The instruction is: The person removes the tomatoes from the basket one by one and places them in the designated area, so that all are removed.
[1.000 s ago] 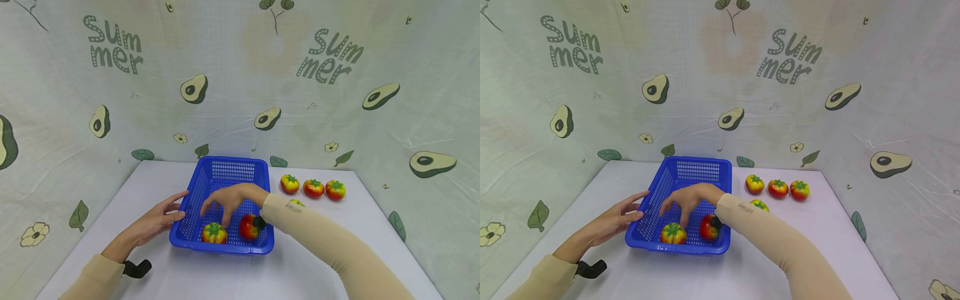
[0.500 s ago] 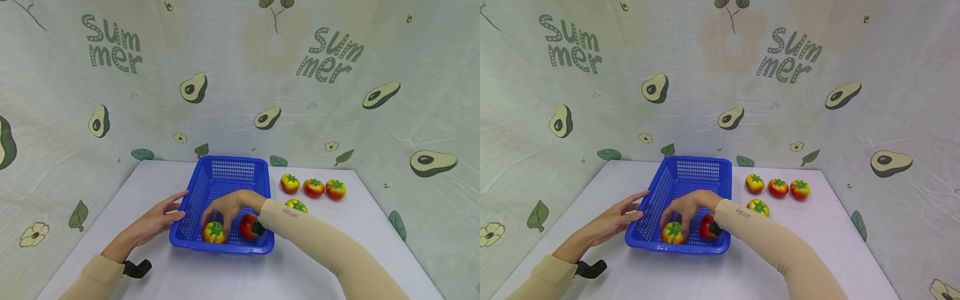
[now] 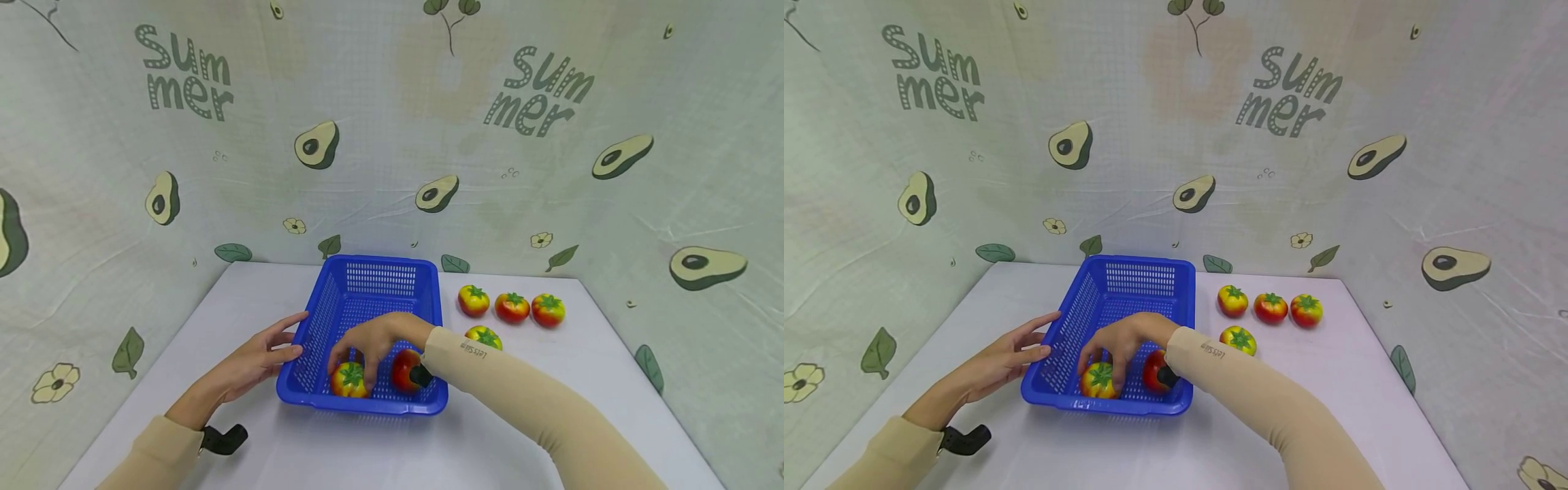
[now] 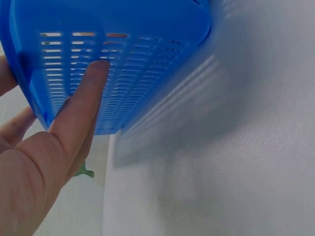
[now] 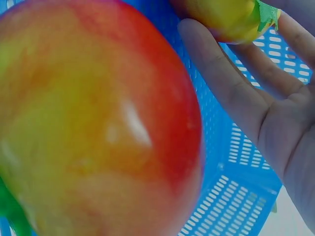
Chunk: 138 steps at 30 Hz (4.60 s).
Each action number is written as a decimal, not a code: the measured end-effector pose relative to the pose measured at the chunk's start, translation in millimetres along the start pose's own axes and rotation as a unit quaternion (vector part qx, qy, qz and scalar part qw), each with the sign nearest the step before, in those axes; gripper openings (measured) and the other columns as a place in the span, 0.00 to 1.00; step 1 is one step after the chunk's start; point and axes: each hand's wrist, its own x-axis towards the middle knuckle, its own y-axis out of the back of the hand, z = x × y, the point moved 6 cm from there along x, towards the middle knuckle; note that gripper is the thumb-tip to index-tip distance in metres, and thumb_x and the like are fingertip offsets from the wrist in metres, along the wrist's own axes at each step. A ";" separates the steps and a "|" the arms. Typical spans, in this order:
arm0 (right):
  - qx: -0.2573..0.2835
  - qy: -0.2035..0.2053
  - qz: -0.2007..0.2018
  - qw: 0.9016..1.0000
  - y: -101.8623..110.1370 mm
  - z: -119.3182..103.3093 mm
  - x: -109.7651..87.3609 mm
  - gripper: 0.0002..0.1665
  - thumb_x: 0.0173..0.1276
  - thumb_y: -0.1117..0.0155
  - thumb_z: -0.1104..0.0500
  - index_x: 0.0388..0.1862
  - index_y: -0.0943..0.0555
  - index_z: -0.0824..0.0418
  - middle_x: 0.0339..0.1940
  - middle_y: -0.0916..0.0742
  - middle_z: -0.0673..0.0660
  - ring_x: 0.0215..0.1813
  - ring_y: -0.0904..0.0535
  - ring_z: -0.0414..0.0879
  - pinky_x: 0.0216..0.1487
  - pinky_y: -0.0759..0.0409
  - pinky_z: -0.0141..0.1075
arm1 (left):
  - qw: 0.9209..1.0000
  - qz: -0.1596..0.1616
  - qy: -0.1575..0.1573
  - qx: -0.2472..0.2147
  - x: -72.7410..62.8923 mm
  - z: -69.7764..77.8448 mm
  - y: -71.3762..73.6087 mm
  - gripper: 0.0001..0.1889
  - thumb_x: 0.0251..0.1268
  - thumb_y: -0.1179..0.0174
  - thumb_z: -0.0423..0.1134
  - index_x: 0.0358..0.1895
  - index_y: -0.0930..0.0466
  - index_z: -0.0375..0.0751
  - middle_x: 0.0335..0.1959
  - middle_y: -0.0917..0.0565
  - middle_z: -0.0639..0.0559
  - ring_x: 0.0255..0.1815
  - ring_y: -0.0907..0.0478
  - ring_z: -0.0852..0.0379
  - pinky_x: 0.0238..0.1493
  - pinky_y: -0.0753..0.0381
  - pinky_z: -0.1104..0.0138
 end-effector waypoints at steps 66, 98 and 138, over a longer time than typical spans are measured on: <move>0.046 -0.216 0.338 0.915 -15.1 162.2 -326.0 0.40 0.64 0.19 0.46 0.71 0.23 0.57 0.64 0.17 0.65 0.60 0.19 0.59 0.52 0.11 0.47 | 1.000 -0.006 -0.001 0.003 -0.6 3.8 -2.4 0.42 0.81 0.38 0.45 0.88 0.52 0.57 0.79 0.40 0.30 0.65 0.21 0.43 0.63 0.15 0.55; 0.114 -0.252 0.310 0.910 -74.6 209.1 -313.4 0.42 0.67 0.22 0.43 0.74 0.25 0.57 0.67 0.19 0.66 0.57 0.20 0.55 0.55 0.16 0.50 | 1.000 -0.006 0.000 0.007 -0.5 2.7 -2.5 0.42 0.80 0.38 0.46 0.88 0.52 0.57 0.78 0.39 0.30 0.66 0.21 0.43 0.63 0.15 0.55; 0.008 -0.149 0.393 0.908 -14.8 145.8 -326.5 0.35 0.67 0.20 0.53 0.71 0.21 0.57 0.67 0.18 0.61 0.63 0.19 0.59 0.59 0.15 0.60 | 1.000 -0.007 -0.005 0.011 -0.6 5.4 -1.4 0.42 0.81 0.38 0.46 0.88 0.52 0.56 0.77 0.38 0.30 0.65 0.21 0.43 0.64 0.16 0.53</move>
